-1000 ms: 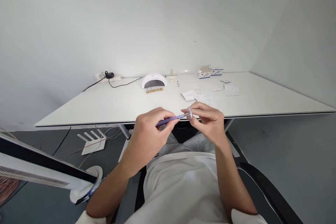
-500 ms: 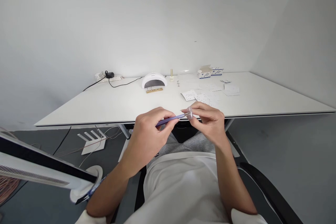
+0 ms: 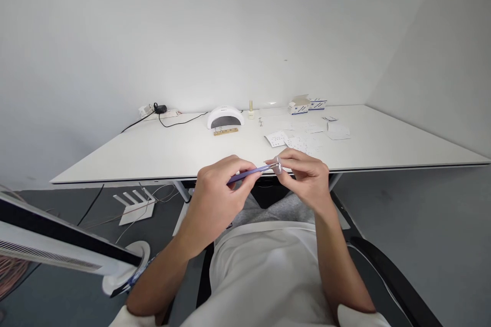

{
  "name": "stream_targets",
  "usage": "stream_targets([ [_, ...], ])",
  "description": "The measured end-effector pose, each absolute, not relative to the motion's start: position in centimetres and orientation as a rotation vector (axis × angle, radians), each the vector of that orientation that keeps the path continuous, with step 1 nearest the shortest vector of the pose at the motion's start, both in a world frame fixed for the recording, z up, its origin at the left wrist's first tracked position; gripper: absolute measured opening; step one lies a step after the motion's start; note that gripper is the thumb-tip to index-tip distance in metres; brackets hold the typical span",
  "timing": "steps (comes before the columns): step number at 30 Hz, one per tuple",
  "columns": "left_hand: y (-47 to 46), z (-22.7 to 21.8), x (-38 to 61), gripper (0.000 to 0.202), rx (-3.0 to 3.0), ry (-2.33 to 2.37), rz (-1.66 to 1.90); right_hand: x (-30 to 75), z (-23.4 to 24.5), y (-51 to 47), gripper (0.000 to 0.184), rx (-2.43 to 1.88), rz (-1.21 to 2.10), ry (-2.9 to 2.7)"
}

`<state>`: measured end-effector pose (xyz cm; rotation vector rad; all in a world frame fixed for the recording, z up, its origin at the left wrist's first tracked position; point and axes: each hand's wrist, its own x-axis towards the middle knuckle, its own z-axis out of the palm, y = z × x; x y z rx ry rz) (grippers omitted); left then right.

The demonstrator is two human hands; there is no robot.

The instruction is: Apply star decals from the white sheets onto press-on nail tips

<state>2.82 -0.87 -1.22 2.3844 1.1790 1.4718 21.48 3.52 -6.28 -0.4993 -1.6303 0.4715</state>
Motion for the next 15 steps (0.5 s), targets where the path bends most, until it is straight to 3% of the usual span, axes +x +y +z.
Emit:
stream_targets([
  [15, -0.96, -1.07, 2.55, 0.006, 2.346, 1.203, 1.479, 21.54, -6.48, 3.65, 0.039, -0.501, 0.46, -1.624],
])
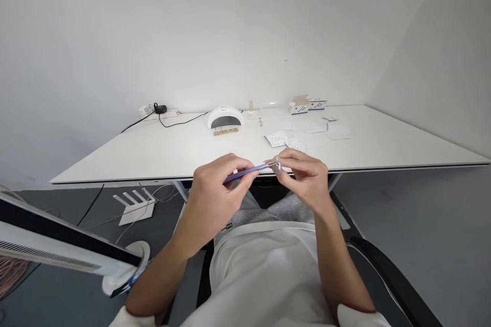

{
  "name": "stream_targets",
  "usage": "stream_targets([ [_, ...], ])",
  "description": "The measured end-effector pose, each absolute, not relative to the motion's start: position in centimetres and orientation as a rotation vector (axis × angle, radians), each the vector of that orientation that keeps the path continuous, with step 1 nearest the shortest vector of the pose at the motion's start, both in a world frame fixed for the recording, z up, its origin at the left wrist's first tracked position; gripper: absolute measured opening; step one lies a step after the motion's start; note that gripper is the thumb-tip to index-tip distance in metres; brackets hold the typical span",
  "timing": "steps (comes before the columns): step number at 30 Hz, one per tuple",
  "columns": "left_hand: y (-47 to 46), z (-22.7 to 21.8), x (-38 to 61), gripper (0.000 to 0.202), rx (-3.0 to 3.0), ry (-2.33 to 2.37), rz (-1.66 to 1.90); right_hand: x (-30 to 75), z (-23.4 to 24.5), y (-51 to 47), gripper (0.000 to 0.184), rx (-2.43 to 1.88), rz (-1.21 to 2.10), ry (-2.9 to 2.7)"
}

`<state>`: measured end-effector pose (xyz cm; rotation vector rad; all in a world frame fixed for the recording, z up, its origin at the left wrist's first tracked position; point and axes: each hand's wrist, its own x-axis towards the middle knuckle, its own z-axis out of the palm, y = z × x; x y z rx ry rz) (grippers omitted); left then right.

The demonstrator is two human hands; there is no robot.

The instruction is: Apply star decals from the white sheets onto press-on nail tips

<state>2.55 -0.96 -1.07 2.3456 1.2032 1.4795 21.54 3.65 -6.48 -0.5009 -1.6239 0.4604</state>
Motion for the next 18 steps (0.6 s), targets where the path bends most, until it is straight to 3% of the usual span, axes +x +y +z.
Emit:
stream_targets([
  [8, -0.7, -0.9, 2.4, 0.007, 2.357, 1.153, 1.494, 21.5, -6.5, 3.5, 0.038, -0.541, 0.477, -1.583],
  [18, 0.7, -1.5, 1.7, 0.021, 2.91, 0.826, 1.654, 21.5, -5.9, 2.8, 0.037, -0.557, 0.51, -1.581],
])
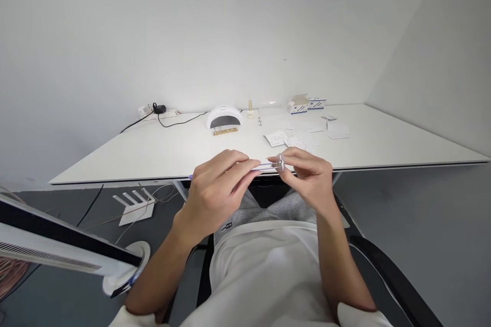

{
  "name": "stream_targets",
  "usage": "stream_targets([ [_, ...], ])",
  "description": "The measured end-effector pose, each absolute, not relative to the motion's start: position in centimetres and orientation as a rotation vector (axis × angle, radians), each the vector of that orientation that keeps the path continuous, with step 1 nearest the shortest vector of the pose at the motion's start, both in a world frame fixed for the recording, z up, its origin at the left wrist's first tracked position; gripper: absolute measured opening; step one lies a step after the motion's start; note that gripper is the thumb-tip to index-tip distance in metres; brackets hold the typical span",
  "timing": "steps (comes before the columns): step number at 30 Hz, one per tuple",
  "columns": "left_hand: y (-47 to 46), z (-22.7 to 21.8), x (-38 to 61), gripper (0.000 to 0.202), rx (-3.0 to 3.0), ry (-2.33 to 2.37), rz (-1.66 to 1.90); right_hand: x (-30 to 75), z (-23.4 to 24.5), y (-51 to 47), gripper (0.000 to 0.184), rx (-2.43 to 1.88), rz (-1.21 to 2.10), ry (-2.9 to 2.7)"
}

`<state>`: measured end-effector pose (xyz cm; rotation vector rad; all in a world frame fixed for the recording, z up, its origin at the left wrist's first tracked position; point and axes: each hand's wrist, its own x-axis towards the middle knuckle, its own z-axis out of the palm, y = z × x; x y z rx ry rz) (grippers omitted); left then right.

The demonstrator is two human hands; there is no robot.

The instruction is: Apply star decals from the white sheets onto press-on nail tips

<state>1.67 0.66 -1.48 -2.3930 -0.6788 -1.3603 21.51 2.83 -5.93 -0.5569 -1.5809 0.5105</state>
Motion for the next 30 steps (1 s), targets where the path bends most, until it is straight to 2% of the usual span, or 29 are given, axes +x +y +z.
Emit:
stream_targets([
  [19, 0.4, -1.3, 1.6, 0.017, -2.372, -0.736, -1.273, 21.6, -5.8, 2.7, 0.035, -0.564, 0.485, -1.603],
  [26, 0.1, -1.2, 1.7, 0.018, -2.394, -0.765, -1.32, 21.6, -5.9, 2.8, 0.036, -0.558, 0.493, -1.585],
  [30, -0.4, -0.7, 1.7, 0.009, -2.546, -1.023, -1.478, 21.6, -5.9, 2.8, 0.035, -0.589, 0.436, -1.578],
])
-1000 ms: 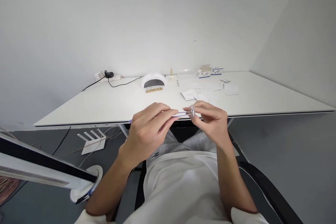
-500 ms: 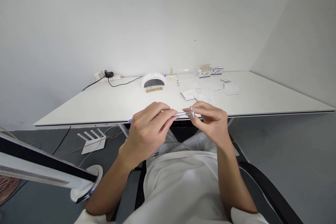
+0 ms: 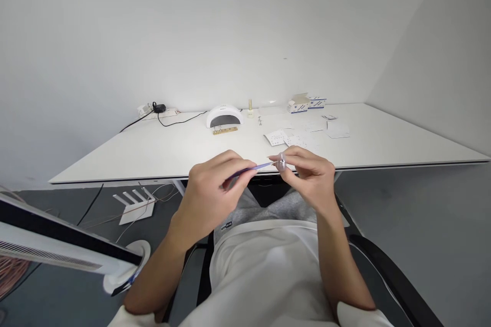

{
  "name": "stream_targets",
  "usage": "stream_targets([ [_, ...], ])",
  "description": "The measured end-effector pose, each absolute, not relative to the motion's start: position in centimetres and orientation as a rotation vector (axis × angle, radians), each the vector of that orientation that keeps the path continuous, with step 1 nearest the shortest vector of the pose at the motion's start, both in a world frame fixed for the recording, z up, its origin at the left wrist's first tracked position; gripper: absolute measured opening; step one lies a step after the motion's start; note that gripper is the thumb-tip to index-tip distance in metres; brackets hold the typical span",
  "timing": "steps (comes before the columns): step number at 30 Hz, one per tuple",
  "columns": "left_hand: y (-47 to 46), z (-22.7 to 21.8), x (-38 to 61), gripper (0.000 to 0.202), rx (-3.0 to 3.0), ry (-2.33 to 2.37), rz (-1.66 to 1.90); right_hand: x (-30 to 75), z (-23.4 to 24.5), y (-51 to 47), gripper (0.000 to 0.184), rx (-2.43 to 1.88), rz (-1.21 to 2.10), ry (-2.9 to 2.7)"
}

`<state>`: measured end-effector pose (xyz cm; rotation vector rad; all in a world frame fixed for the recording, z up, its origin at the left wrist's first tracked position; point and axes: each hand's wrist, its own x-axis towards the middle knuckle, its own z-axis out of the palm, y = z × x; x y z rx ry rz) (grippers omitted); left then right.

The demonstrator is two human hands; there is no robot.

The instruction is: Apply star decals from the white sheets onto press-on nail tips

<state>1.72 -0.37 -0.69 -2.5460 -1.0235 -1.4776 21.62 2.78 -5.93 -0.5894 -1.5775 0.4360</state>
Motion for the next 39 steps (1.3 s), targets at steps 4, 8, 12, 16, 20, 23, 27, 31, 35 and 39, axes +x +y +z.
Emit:
stream_targets([
  [4, -0.29, -0.14, 1.37, 0.007, -2.8, -1.39, -1.588, 21.59, -5.99, 2.73, 0.037, -0.583, 0.343, -1.583],
  [8, 0.02, -0.09, 1.07, 0.006, -2.905, -1.488, -1.641, 21.57, -6.0, 2.57, 0.037, -0.568, 0.289, -1.599],
  [12, 0.07, -0.14, 1.18, 0.009, -2.935, -1.483, -1.628, 21.57, -5.91, 2.47, 0.037, -0.558, 0.225, -1.615],
  [16, 0.02, -0.03, 1.34, 0.008, -2.948, -1.506, -1.586, 21.49, -5.8, 2.45, 0.039, -0.549, 0.198, -1.627],
  [20, -0.01, -0.14, 1.34, 0.006, -2.948, -1.522, -1.595, 21.43, -5.74, 2.4, 0.041, -0.531, 0.19, -1.636],
  [23, -0.01, -0.26, 1.32, 0.006, -2.95, -1.539, -1.596, 21.47, -5.74, 2.35, 0.041, -0.535, 0.184, -1.64],
  [27, -0.05, -0.24, 1.34, 0.008, -2.94, -1.545, -1.604, 21.52, -5.85, 2.32, 0.042, -0.537, 0.181, -1.648],
  [31, -0.08, -0.23, 1.4, 0.009, -2.92, -1.594, -1.592, 21.53, -5.93, 2.32, 0.044, -0.542, 0.166, -1.653],
  [35, -0.1, -0.34, 1.39, 0.009, -2.895, -1.643, -1.585, 21.51, -5.91, 2.29, 0.046, -0.533, 0.135, -1.654],
  [39, -0.25, -0.4, 1.4, 0.009, -2.896, -1.644, -1.598, 21.42, -5.79, 2.2, 0.042, -0.553, 0.087, -1.659],
])
